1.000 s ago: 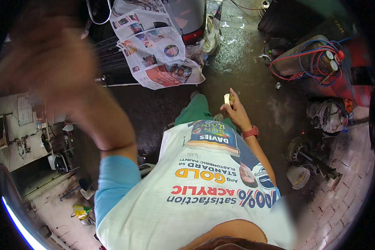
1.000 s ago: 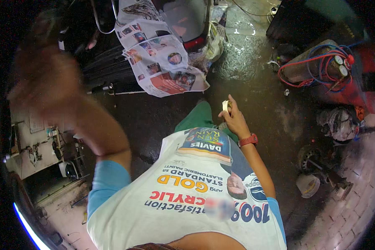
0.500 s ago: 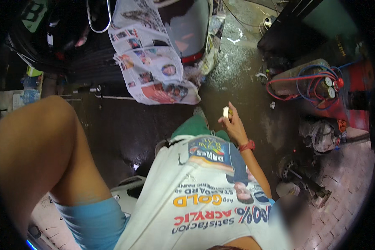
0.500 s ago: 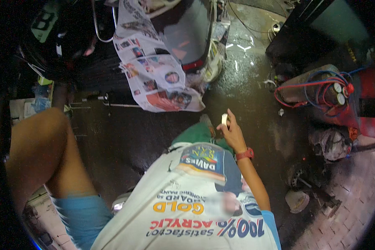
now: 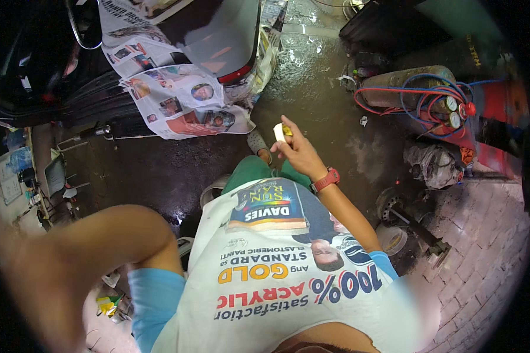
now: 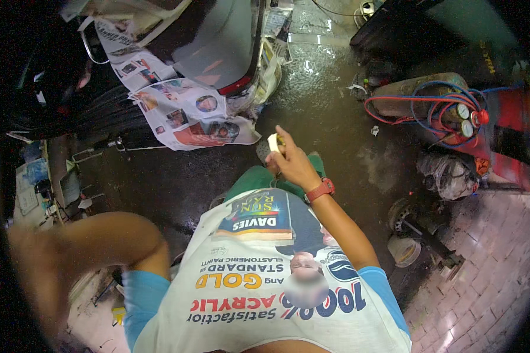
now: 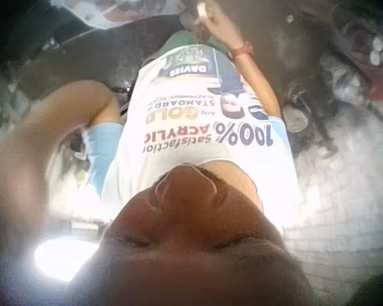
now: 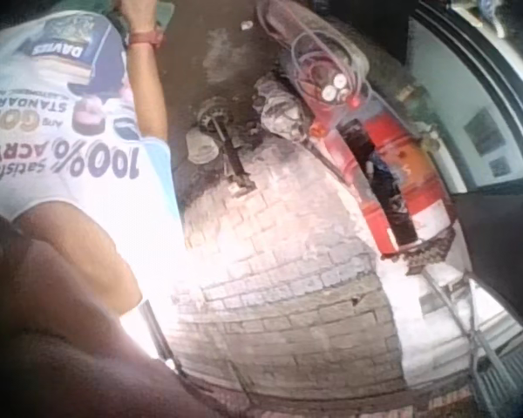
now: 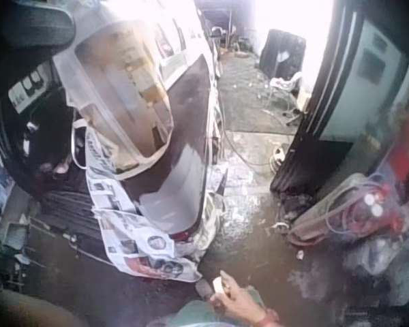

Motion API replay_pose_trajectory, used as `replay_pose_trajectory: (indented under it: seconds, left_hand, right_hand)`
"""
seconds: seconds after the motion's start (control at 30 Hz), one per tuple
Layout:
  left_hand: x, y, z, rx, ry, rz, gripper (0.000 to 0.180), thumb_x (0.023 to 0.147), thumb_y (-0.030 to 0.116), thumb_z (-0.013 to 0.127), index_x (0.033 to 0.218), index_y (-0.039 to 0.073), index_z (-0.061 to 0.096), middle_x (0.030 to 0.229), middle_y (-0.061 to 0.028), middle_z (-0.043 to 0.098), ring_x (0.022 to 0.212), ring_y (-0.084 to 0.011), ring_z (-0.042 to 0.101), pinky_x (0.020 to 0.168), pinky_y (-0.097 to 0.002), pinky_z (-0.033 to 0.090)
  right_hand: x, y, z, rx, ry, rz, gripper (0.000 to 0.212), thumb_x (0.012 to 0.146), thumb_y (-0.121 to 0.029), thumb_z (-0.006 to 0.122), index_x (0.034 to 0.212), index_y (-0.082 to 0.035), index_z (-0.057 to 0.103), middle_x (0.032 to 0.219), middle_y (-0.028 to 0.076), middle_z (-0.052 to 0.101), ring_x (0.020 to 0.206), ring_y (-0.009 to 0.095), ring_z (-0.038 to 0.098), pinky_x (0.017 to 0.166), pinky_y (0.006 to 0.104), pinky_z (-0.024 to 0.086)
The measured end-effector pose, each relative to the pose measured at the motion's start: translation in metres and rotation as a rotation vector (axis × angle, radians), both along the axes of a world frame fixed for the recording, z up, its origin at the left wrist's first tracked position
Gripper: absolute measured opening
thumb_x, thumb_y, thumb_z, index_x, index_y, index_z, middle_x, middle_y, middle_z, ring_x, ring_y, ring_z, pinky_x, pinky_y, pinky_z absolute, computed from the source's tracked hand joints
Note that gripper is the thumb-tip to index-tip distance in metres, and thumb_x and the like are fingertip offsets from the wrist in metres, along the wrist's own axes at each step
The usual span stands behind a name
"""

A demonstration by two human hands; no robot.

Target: The person covers the rear bumper area of a black car with newspaper sheets and secures them using masking tape. They smooth the paper and apply tape around the edges to protect the surface during a repair or painting process.

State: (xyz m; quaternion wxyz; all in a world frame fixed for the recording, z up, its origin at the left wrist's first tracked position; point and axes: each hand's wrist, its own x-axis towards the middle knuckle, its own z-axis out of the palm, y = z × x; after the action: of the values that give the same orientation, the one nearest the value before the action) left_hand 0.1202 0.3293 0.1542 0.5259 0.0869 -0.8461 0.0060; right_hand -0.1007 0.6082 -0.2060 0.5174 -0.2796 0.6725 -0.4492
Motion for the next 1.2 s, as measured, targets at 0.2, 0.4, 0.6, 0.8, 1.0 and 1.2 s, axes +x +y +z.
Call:
replay_pose_trajectory:
  seconds: [0.2, 0.4, 0.6, 0.8, 1.0, 1.2]
  left_hand:
    - [-0.077, 0.102, -0.280, 1.585, -0.209, 0.006, 0.035, 0.110, 0.013, 0.073, 0.144, 0.005, 0.072, 0.131, -0.0075, 0.077, 0.118, -0.0146, 0.071, 0.105, -0.0323, 0.057]
    - [-0.107, 0.196, -0.331, 1.856, 0.066, 0.100, 0.022, 0.106, 0.012, 0.080, 0.123, -0.002, 0.075, 0.116, -0.0073, 0.077, 0.100, -0.0100, 0.073, 0.093, -0.0281, 0.059]
    - [-0.130, 0.213, -0.330, 1.580, 0.033, 0.423, 0.011, 0.106, 0.013, 0.081, 0.103, 0.006, 0.074, 0.089, 0.0038, 0.068, 0.080, -0.0048, 0.057, 0.073, -0.0246, 0.047]
    - [-0.140, 0.211, -0.290, 1.329, 0.024, 0.659, 0.018, 0.104, 0.016, 0.082, 0.097, 0.003, 0.072, 0.086, 0.0025, 0.068, 0.079, -0.0071, 0.058, 0.074, -0.0272, 0.049]
    - [-0.091, 0.201, -0.323, 1.033, -0.058, 1.041, 0.013, 0.101, 0.014, 0.082, 0.101, 0.002, 0.077, 0.092, -0.0060, 0.075, 0.081, -0.0188, 0.068, 0.077, -0.0333, 0.055]
    - [-0.115, 0.213, -0.328, 1.126, -0.301, 0.602, 0.019, 0.094, 0.010, 0.086, 0.112, 0.003, 0.084, 0.103, -0.0133, 0.082, 0.090, -0.0288, 0.078, 0.084, -0.0381, 0.062]
  right_hand:
    - [-0.037, -0.026, 0.062, -0.070, 0.073, 0.312, 0.081, 0.113, -0.017, 0.062, 0.180, -0.016, 0.018, 0.096, 0.006, 0.081, 0.082, 0.017, 0.072, 0.086, 0.0336, 0.059]
    - [-0.087, -0.027, 0.059, -0.157, 0.057, 0.587, 0.075, 0.111, -0.021, 0.062, 0.177, -0.011, 0.026, 0.091, 0.013, 0.080, 0.083, 0.036, 0.075, 0.080, 0.0453, 0.056]
    - [-0.133, -0.017, 0.061, -0.106, -0.078, 0.692, 0.048, 0.114, -0.029, 0.059, 0.156, -0.008, 0.051, 0.074, 0.012, 0.073, 0.073, 0.031, 0.076, 0.073, 0.0465, 0.056]
    - [-0.154, -0.011, 0.029, -0.002, -0.070, 0.803, 0.023, 0.118, -0.032, 0.054, 0.117, -0.010, 0.061, 0.064, 0.005, 0.067, 0.050, 0.024, 0.064, 0.054, 0.0434, 0.050]
    - [-0.125, 0.020, 0.052, -0.701, 0.443, 0.719, 0.018, 0.107, -0.027, 0.068, 0.117, -0.013, 0.064, 0.083, 0.017, 0.075, 0.075, 0.043, 0.075, 0.069, 0.0548, 0.059]
    - [-0.144, -0.031, 0.033, -0.174, 0.090, 0.408, 0.077, 0.102, -0.040, 0.079, 0.168, -0.015, 0.048, 0.119, 0.025, 0.073, 0.098, 0.042, 0.076, 0.085, 0.0497, 0.060]
